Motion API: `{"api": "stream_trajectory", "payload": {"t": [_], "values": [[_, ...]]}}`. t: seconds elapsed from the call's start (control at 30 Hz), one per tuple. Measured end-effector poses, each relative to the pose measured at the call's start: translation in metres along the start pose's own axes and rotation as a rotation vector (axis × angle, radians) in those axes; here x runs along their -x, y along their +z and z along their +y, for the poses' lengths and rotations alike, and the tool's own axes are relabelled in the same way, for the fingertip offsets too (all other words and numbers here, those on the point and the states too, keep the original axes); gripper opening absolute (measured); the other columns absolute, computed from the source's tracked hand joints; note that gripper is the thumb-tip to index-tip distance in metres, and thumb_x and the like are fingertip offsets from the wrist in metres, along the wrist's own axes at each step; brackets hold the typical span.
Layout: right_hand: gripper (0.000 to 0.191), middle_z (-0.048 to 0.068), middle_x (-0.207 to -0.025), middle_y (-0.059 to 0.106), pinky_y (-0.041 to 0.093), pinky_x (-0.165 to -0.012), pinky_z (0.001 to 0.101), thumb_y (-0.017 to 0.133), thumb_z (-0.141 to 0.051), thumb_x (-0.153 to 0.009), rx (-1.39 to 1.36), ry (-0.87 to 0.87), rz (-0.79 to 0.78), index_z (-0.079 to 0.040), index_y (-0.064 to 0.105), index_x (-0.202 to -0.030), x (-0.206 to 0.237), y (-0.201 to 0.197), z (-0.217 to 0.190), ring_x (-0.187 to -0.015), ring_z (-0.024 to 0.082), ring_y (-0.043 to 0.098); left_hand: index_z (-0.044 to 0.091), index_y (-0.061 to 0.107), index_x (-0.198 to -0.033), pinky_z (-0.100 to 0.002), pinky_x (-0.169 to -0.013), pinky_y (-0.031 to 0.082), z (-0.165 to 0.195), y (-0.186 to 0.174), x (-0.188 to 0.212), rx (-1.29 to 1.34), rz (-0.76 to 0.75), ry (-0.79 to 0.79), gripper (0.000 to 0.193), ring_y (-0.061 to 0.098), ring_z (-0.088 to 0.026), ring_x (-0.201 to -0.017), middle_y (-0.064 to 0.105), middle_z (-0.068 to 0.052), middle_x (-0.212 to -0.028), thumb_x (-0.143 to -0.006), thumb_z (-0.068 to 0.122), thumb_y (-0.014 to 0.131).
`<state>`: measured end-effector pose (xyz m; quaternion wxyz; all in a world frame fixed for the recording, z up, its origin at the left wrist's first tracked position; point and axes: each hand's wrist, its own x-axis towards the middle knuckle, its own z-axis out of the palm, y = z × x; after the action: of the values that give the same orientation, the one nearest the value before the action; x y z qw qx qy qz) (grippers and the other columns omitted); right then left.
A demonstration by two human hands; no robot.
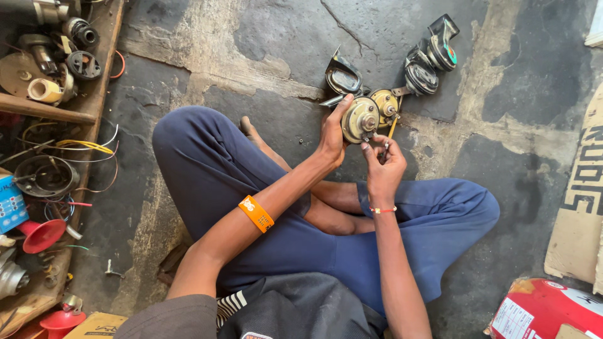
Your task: The person sits on the floor and uses a wrench to loosen and remove a nut from a circular electrical component. They then separate the component into two halves, revealing the internal parts, and place the pieces on the floor.
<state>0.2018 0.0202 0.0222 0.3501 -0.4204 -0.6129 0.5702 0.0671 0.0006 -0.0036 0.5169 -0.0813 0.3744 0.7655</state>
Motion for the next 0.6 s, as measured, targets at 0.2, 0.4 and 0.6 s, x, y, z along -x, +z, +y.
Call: {"api": "stream_trajectory", "payload": {"t": [0.2, 0.4, 0.6], "values": [[0.012, -0.009, -0.078, 0.053, 0.034, -0.061, 0.0166, 0.074, 0.002, -0.095, -0.011, 0.003, -0.029, -0.001, 0.066, -0.103, -0.0003, -0.0012, 0.0044, -0.069, -0.002, 0.043, 0.008, 0.072, -0.112, -0.025, -0.068, 0.055, -0.0006, -0.0004, -0.0003, 0.004, -0.001, 0.005, 0.039, 0.069, -0.009, -0.083, 0.074, -0.001, -0.099, -0.098, 0.043, 0.063], [0.011, -0.009, -0.078, 0.055, 0.032, -0.059, 0.0171, 0.073, 0.002, -0.098, -0.056, 0.044, -0.056, -0.001, 0.063, -0.102, -0.0015, -0.0019, 0.0084, -0.068, -0.002, 0.043, 0.007, 0.072, -0.112, -0.026, -0.067, 0.055, -0.0013, -0.0002, -0.0003, 0.002, -0.008, 0.004, 0.04, 0.069, -0.01, -0.082, 0.074, -0.002, -0.098, -0.098, 0.044, 0.064], [0.015, -0.01, -0.076, 0.052, 0.032, -0.056, 0.0168, 0.073, 0.001, -0.094, -0.056, 0.046, -0.045, -0.003, 0.064, -0.105, -0.0021, -0.0024, 0.0098, -0.066, -0.003, 0.042, 0.007, 0.072, -0.112, -0.026, -0.067, 0.055, 0.0003, 0.0006, 0.001, -0.012, 0.015, -0.001, 0.04, 0.069, -0.01, -0.083, 0.074, -0.002, -0.099, -0.098, 0.044, 0.063]]}}
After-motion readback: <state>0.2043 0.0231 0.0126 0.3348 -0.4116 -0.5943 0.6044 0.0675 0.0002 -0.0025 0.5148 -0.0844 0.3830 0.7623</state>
